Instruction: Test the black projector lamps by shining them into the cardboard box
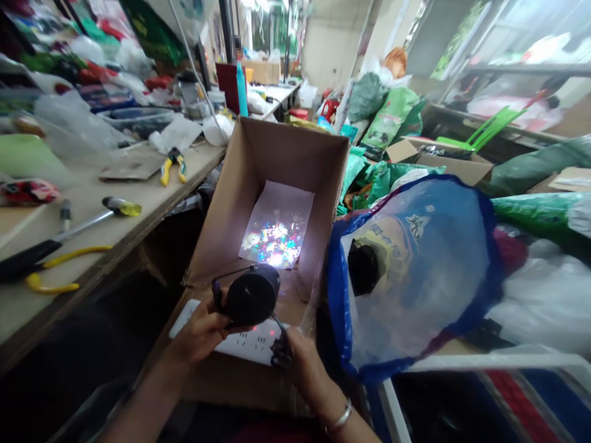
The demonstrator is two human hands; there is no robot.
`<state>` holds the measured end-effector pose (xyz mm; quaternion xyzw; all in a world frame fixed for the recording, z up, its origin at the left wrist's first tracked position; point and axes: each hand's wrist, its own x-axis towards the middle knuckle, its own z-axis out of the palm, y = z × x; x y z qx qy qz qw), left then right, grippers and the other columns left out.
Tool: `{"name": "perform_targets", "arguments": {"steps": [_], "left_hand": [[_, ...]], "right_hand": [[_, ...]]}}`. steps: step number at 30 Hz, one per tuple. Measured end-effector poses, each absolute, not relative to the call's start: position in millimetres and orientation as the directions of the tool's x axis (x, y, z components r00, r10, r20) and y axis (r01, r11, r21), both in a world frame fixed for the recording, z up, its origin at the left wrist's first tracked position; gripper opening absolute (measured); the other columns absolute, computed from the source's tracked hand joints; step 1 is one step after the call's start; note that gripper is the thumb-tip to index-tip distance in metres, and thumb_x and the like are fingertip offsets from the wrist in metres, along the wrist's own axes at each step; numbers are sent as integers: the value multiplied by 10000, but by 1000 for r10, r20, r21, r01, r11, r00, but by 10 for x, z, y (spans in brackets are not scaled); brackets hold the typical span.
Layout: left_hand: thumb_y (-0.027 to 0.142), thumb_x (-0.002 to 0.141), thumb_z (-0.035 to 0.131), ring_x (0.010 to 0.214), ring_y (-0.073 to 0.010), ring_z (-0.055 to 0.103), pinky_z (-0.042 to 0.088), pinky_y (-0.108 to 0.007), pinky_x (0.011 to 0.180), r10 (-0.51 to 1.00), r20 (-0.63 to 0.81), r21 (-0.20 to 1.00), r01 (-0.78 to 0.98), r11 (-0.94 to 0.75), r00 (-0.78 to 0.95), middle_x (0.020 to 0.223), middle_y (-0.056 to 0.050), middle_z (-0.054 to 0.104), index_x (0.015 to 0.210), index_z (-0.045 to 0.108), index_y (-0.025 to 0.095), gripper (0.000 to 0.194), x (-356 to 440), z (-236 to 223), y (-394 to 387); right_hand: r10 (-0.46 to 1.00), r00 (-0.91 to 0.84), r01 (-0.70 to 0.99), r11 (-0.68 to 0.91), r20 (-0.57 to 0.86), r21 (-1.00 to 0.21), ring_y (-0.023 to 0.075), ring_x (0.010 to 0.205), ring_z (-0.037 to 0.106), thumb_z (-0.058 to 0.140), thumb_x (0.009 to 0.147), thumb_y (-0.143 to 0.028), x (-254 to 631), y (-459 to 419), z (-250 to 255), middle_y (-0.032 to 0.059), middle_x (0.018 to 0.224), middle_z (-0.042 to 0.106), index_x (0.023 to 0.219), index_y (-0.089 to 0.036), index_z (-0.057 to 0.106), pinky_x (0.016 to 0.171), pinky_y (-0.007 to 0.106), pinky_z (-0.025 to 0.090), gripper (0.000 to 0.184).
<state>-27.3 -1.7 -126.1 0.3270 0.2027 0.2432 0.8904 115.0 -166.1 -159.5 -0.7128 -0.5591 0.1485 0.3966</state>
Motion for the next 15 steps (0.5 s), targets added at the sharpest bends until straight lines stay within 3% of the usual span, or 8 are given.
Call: {"name": "perform_targets", "arguments": {"steps": [8, 15], "left_hand": [[44, 584, 708, 701, -117, 553, 512, -271, 653, 568, -145, 709, -315, 631, 810, 717, 41, 552, 744, 542, 187, 271, -137, -1311, 0], [111, 570, 760, 665, -93, 500, 423, -191, 590, 584, -94, 748, -330, 576, 806, 707, 41, 525, 716, 519, 187, 292, -97, -1271, 28]], "right_hand": [[850, 453, 649, -106, 270, -753, 199, 679, 606, 657, 766, -329, 1277, -1432, -1609, 15, 674, 622, 791, -238, 667, 588, 266, 501, 95], [846, 475, 607, -114, 244, -787, 192, 708, 619, 666, 757, -328, 1238, -1442, -1788, 31, 722, 629, 769, -214, 677, 622, 252, 506, 116]]}}
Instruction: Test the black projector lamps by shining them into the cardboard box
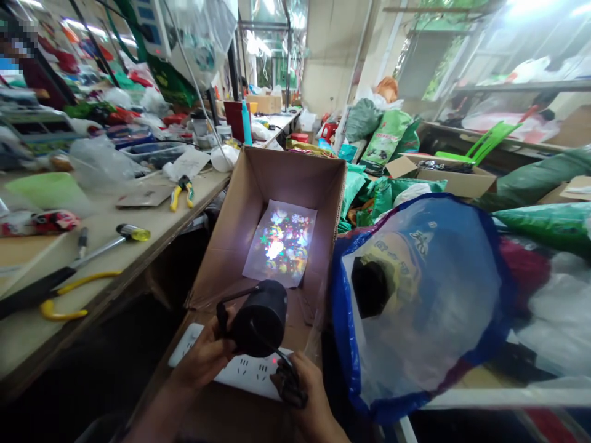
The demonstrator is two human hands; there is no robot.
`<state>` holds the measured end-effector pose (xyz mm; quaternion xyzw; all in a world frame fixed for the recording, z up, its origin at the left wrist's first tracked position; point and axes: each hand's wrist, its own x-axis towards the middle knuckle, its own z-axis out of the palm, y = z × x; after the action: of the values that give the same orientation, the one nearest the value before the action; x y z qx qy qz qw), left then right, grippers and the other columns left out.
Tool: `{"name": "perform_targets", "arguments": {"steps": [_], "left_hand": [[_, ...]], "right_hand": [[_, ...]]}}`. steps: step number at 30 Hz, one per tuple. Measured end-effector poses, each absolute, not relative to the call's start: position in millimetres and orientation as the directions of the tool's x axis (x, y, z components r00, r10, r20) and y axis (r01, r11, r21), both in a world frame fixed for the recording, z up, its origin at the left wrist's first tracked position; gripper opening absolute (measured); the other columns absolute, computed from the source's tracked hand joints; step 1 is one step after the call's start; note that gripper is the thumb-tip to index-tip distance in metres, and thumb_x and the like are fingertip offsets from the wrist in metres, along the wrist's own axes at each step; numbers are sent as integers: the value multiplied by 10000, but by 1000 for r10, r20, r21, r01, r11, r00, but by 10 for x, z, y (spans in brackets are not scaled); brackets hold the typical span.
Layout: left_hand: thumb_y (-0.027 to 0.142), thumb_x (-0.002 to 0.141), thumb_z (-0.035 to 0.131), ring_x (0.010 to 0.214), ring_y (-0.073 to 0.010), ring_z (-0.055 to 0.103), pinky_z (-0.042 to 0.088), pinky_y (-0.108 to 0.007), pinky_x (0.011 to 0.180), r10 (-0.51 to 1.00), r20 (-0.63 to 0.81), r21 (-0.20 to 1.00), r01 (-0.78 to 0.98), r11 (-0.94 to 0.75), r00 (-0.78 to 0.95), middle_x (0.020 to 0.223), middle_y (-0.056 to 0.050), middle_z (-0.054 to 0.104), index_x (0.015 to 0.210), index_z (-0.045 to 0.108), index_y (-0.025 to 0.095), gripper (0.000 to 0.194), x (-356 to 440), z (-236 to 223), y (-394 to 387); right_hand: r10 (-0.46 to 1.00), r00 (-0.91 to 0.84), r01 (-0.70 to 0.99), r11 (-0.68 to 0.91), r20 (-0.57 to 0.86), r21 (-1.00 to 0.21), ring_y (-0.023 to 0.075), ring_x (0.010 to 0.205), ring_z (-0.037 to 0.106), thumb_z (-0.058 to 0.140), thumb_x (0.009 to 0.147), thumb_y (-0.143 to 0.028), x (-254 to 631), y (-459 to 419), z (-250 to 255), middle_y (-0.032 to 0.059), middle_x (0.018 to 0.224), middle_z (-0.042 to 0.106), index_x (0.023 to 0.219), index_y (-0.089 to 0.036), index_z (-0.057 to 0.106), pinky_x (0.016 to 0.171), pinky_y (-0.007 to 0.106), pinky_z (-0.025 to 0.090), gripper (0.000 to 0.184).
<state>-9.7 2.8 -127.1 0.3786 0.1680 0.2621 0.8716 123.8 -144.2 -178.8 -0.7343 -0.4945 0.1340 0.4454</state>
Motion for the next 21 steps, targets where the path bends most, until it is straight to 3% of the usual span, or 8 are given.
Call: {"name": "perform_targets", "arguments": {"steps": [10, 15, 18, 21], "left_hand": [[182, 648, 745, 747, -126, 525, 430, -244, 679, 579, 9, 889, -272, 370, 816, 756, 24, 560, 733, 490, 194, 270, -87, -1336, 44], [186, 711, 663, 824, -182, 529, 418, -303, 745, 537, 58, 979, -153, 134, 841, 854, -30, 598, 873, 570, 165, 188, -92, -1272, -30], [118, 745, 587, 751, -161, 502, 385, -283, 688, 557, 52, 999, -44, -27, 829, 797, -4, 566, 882, 559, 170, 149, -114, -1223, -117], [65, 741, 538, 666, -150, 444, 333, -281, 636, 584, 63, 982, 53, -180, 809, 689, 30, 492, 771, 510, 187, 129, -141, -1180, -190]], "right_hand": [[865, 461, 532, -90, 199, -842, 160, 648, 599, 635, 754, -189, 1197, -1561, -2019, 25, 725, 623, 728, -192, 646, 601, 232, 485, 28], [773, 633, 221, -135, 36, -966, 240, 865, 610, 656, 769, -326, 1197, -1552, -1843, 43, 822, 654, 814, -208, 659, 814, 338, 490, 126], [678, 727, 8, -162, -106, -987, 235, 824, 608, 633, 790, -414, 1205, -1567, -1803, 56, 844, 645, 858, -186, 624, 749, 350, 506, 238], [718, 653, -283, -67, -243, -957, 225, 833, 624, 704, 742, -377, 1180, -1614, -1770, 48, 935, 639, 977, -204, 572, 743, 355, 520, 319]]}}
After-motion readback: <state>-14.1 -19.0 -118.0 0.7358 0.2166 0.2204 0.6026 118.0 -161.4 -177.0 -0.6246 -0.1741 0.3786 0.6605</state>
